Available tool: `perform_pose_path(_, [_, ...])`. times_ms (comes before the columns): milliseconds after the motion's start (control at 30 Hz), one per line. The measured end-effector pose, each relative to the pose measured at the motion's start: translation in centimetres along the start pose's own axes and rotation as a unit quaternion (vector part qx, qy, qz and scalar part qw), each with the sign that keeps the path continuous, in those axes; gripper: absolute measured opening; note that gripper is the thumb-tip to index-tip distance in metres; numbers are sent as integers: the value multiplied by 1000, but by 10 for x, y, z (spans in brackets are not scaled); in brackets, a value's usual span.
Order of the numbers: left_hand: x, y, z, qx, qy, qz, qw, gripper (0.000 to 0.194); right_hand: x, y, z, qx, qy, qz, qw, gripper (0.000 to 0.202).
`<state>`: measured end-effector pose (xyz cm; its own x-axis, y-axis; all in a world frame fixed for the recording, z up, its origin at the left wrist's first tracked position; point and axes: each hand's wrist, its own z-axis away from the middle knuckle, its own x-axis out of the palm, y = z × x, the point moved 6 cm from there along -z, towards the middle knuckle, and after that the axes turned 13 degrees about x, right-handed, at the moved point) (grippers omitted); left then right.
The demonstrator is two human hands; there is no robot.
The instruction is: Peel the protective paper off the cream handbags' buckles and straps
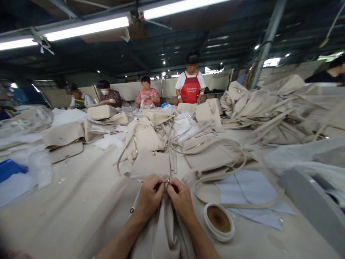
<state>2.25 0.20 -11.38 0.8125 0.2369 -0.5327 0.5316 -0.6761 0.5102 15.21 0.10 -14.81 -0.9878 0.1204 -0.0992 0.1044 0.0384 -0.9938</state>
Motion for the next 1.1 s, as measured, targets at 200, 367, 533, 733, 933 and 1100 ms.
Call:
perform_pose_path(200, [1,-14,0,-116,26,105,987,12,-7,6,1,46,27,-10,999,28])
perform_pose_path(367, [2,-13,-1,-102,14,113,988,14,-12,0,-2,-46,41,-37,997,36])
perform_pose_path(533, [4,-5,-3,-47,-16,109,993,15,-11,-9,2,-150,53,26,987,14])
perform_pose_path(733, [8,-13,-1,-151,-21,204,967,19,-13,-21,11,-222,93,98,966,18])
perform_pose_path(933, [9,-20,2,-248,20,321,914,27,-8,-12,6,-137,57,147,978,36])
perform_pose_path(1100, [7,-15,1,-178,-5,244,953,23,-15,-16,7,-163,82,92,979,22])
